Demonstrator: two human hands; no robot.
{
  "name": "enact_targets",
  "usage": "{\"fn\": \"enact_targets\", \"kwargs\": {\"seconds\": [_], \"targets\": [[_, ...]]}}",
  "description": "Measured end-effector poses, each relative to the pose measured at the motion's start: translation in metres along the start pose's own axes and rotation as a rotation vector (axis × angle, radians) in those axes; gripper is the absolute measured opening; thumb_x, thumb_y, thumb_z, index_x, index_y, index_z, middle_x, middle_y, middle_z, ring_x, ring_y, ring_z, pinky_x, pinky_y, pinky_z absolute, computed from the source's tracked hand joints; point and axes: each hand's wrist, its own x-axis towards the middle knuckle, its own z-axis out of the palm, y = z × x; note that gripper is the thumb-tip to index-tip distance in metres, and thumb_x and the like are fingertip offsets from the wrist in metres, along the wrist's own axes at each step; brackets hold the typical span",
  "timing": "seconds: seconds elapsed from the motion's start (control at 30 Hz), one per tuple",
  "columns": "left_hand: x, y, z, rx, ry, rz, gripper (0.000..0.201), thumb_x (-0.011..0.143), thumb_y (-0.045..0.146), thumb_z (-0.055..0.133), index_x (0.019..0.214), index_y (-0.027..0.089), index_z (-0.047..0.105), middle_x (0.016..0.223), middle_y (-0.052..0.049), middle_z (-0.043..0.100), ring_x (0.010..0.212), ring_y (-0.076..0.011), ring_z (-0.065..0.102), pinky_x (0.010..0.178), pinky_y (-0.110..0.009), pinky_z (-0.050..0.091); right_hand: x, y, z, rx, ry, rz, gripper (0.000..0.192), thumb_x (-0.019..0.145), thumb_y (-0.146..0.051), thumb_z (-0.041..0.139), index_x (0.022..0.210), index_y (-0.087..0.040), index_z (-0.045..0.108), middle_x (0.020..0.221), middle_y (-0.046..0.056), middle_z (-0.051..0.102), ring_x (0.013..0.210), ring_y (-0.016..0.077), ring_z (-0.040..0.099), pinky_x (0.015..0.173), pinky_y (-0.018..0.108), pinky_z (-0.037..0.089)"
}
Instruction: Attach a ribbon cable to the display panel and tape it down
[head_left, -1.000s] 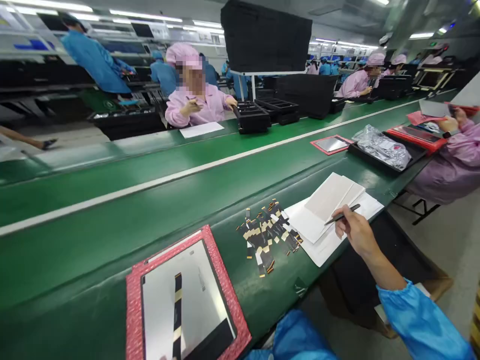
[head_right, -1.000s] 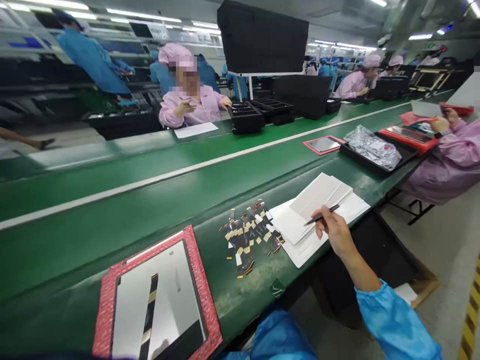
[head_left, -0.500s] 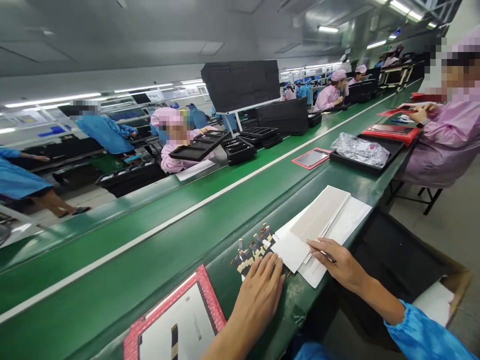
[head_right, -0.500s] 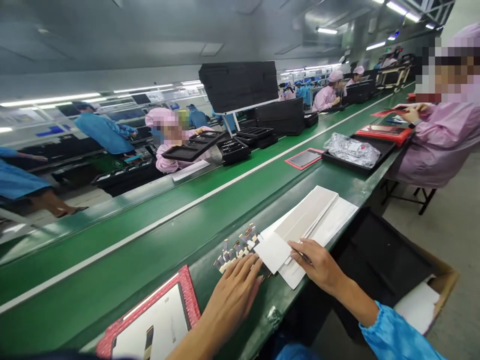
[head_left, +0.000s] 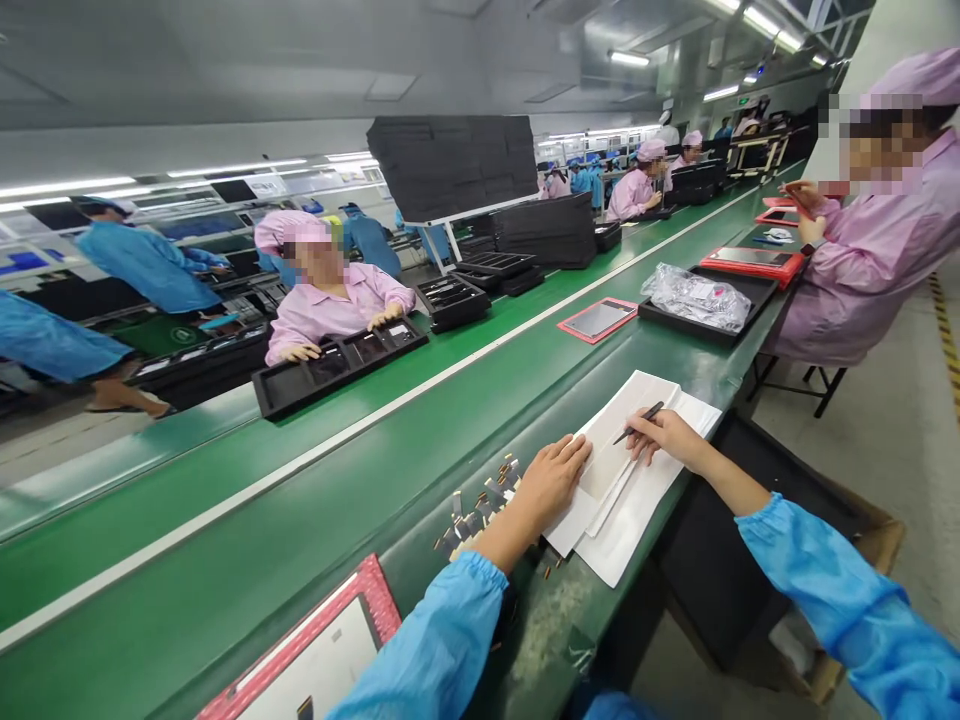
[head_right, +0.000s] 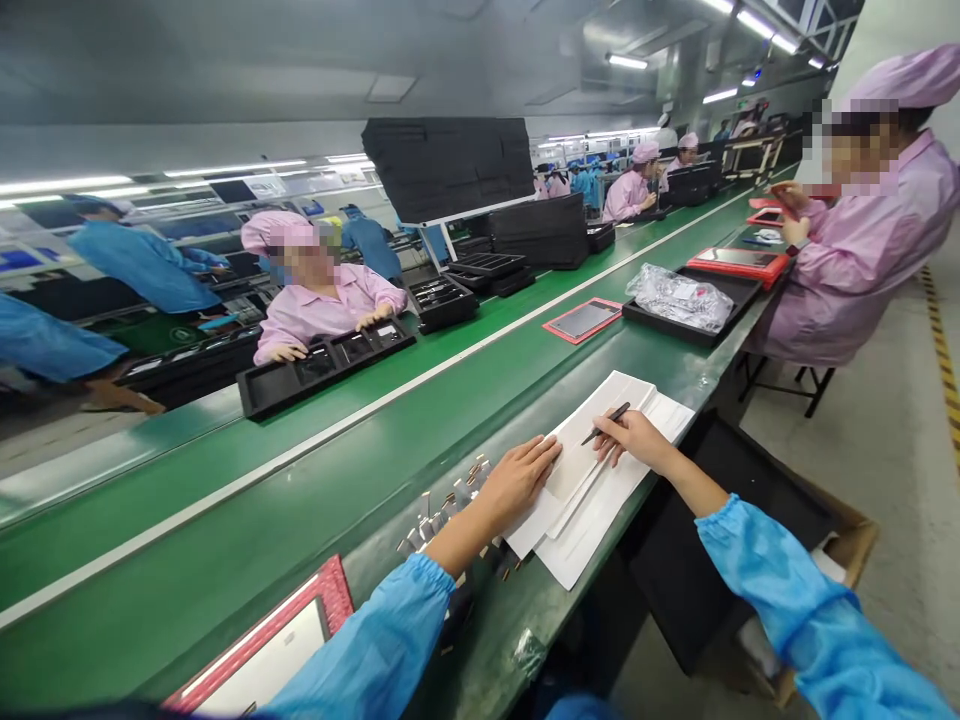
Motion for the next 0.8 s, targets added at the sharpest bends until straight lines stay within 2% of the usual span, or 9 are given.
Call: {"fn": "enact_targets", "kwargs": {"seconds": [0.2, 0.37, 0.63, 0.8], "targets": [[-0.011, -0.016, -0.004, -0.057, -0.041, 0.072, 0.049, 0.1, 0.021, 0.045, 0.148, 0.026, 0.038, 0.154, -0.001, 0.047, 0.142, -0.0189, 0.048, 0.115, -0.037, 0.044, -0.001, 0.002, 0.016, -0.084, -0.116, -0.034, 0.028, 0.084, -0.048, 0.059, 0.08, -0.02, 0.06, 0.069, 0.002, 0.073, 0.048, 0.0163, 0.07, 0.036, 0.02, 0.043], [-0.01, -0.012, -0.008, -0.098, -0.06, 0.079, 0.051, 0.099, 0.017, 0.043, 0.148, 0.028, 0.037, 0.155, 0.0, 0.045, 0.141, -0.0156, 0.049, 0.116, -0.036, 0.043, 0.0, 0.002, 0.027, -0.12, -0.08, -0.079, 0.023, 0.085, -0.042, 0.058, 0.086, -0.02, 0.062, 0.072, -0.001, 0.073, 0.047, 0.0126, 0.067, 0.034, 0.017, 0.041], [-0.01, -0.007, -0.012, -0.135, -0.086, 0.044, 0.049, 0.101, 0.02, 0.041, 0.148, 0.029, 0.036, 0.155, 0.0, 0.045, 0.142, -0.0173, 0.048, 0.115, -0.039, 0.041, 0.0, 0.003, 0.027, -0.168, -0.07, -0.093, 0.023, 0.086, -0.042, 0.057, 0.086, -0.02, 0.063, 0.071, -0.002, 0.074, 0.047, 0.0123, 0.068, 0.034, 0.016, 0.042], [-0.011, -0.007, -0.01, -0.153, -0.115, 0.024, 0.049, 0.102, 0.022, 0.038, 0.149, 0.031, 0.033, 0.156, 0.0, 0.044, 0.142, -0.0185, 0.047, 0.114, -0.043, 0.039, 0.0, 0.004, 0.023, -0.125, -0.091, -0.068, 0.022, 0.085, -0.043, 0.06, 0.08, -0.021, 0.062, 0.068, -0.002, 0.075, 0.045, 0.013, 0.069, 0.033, 0.017, 0.046]]}}
